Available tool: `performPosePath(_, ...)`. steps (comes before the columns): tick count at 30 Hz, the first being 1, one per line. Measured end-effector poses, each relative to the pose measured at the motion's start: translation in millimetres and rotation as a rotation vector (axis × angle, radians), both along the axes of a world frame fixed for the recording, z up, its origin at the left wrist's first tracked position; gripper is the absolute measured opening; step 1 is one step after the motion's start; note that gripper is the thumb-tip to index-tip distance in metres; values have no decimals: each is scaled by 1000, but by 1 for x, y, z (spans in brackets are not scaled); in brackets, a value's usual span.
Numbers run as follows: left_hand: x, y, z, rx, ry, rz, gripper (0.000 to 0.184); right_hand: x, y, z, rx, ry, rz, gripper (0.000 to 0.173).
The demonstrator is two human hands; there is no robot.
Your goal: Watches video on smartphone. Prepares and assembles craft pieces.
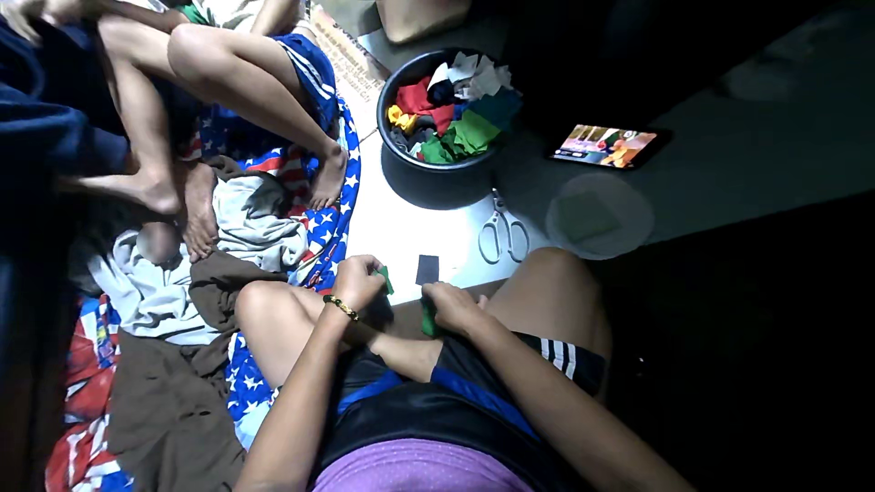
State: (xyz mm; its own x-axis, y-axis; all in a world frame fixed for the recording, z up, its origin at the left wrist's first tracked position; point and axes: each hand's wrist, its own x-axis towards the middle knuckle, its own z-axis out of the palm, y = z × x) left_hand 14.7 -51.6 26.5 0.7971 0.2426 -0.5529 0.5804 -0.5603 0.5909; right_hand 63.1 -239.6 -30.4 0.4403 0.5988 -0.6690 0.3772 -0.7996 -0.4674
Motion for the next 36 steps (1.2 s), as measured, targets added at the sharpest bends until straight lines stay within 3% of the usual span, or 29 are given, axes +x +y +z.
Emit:
performPosePath(2, 2, -2, 1, 53, 38, -51, 15, -1, -2, -3, 112, -85, -21, 39)
performPosePath(4, 5, -5, 4, 51, 64, -92, 17, -1, -3, -6, 400, -38, -205, 45)
performPosePath(7, 9, -10, 1, 8, 75, -126, 16, -1, 6, 0, 728, 414, -615, 68)
performPosePath(11, 11, -10, -6, -190, 26, -76, 15, 5, 5, -6, 814, 801, -891, 62)
performPosePath(14, 6, -7, -16, -423, -29, 55, 14, 9, 1, -12, 849, 880, -953, 54)
performPosePath(17, 3, -8, -26, -543, -51, 162, 14, 18, 2, -5, 835, 762, -1011, 35)
performPosePath(21, 6, -19, -47, -542, -54, 351, 21, 40, 7, -10, 729, 477, -1009, 43)
performPosePath(27, 23, -44, -78, -418, -9, 492, 26, 70, 7, -31, 584, 141, -679, 30)
performPosePath(30, 26, -51, -84, -365, 25, 519, 27, 70, 5, -40, 551, 64, -578, 17)
performPosePath(36, 23, -58, -92, -297, 11, 512, 23, 69, 7, -49, 523, -56, -441, 15)
